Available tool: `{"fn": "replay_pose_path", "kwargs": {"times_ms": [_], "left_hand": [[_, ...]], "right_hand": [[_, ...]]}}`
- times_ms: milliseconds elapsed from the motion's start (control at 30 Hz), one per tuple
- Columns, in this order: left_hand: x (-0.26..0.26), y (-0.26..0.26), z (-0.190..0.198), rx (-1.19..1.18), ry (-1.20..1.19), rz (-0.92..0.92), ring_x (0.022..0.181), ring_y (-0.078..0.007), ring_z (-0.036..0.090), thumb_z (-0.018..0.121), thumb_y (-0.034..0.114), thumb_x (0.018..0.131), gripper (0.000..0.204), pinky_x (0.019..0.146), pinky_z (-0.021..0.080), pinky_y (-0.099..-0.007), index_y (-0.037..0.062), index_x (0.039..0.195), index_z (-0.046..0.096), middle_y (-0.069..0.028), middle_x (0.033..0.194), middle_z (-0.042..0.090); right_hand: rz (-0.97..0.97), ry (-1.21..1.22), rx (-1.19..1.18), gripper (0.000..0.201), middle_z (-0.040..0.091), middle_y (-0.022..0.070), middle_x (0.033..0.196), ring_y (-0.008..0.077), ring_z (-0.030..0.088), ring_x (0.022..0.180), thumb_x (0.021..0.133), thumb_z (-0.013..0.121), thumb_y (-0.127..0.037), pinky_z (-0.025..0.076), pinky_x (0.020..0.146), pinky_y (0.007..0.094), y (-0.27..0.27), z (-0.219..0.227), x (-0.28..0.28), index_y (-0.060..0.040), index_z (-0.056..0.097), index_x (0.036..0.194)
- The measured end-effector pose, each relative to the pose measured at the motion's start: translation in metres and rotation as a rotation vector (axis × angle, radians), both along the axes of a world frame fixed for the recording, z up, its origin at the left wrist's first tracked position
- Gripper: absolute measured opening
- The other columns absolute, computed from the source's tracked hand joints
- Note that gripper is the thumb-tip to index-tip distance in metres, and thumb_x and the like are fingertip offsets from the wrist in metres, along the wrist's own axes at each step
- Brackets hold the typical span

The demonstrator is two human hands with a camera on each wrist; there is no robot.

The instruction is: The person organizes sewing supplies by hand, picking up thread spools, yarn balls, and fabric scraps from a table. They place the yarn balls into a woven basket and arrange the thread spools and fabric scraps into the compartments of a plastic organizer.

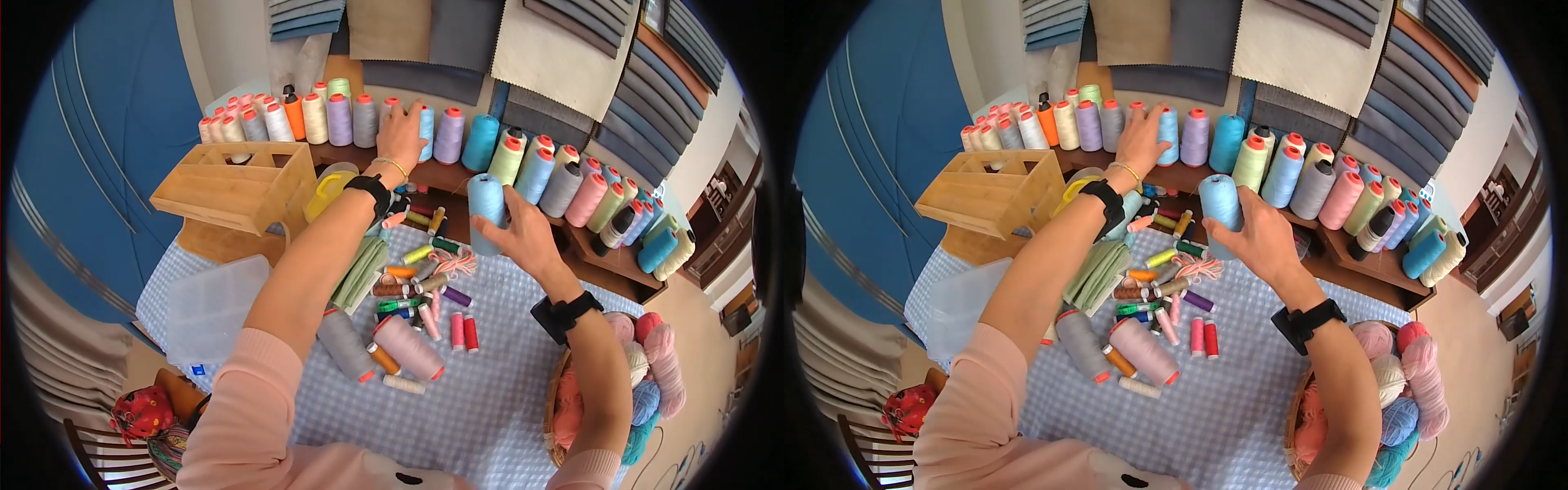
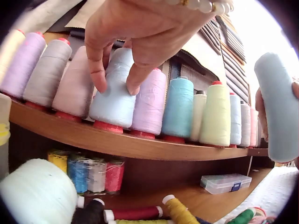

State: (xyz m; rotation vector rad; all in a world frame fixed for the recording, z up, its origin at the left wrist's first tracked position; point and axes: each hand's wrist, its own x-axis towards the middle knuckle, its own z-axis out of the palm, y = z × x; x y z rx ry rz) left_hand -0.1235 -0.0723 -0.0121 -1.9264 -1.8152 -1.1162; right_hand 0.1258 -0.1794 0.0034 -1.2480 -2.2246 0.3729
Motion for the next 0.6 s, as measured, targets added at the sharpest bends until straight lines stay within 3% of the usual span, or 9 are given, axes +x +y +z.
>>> {"fn": "replay_pose_path", "kwargs": {"times_ms": [300,467,600], "left_hand": [[0.0,0.002,-0.002,0.011,-0.035,0.002,0.112,-0.043,0.058,0.083,0.008,0.073,0.081,0.091,0.053,-0.0459,0.0172,0.143,0.043,-0.023,0.13,0.045],[-0.006,0.004,-0.009,0.029,-0.034,-0.018,0.107,-0.0434,0.06,0.079,0.005,0.076,0.083,0.088,0.053,-0.0467,0.017,0.147,0.038,-0.0244,0.126,0.045],[-0.012,-0.002,-0.014,0.054,-0.057,-0.063,0.104,-0.0441,0.06,0.078,0.007,0.077,0.087,0.086,0.053,-0.0473,0.014,0.149,0.031,-0.0236,0.122,0.046]], "right_hand": [[0.01,0.038,0.036,0.055,0.064,0.0232,0.081,0.0396,0.066,0.074,0.082,0.073,-0.044,0.052,0.069,0.0457,0.005,-0.006,-0.002,0.0038,0.057,0.102],[0.107,0.134,0.159,0.05,0.061,0.0248,0.101,0.0405,0.064,0.091,0.084,0.075,-0.034,0.05,0.079,0.0454,0.015,-0.006,-0.016,0.0063,0.056,0.108],[0.084,0.187,0.118,0.049,0.06,0.0248,0.106,0.0409,0.062,0.097,0.085,0.075,-0.029,0.049,0.084,0.0457,0.028,-0.006,-0.038,0.0056,0.054,0.112]]}}
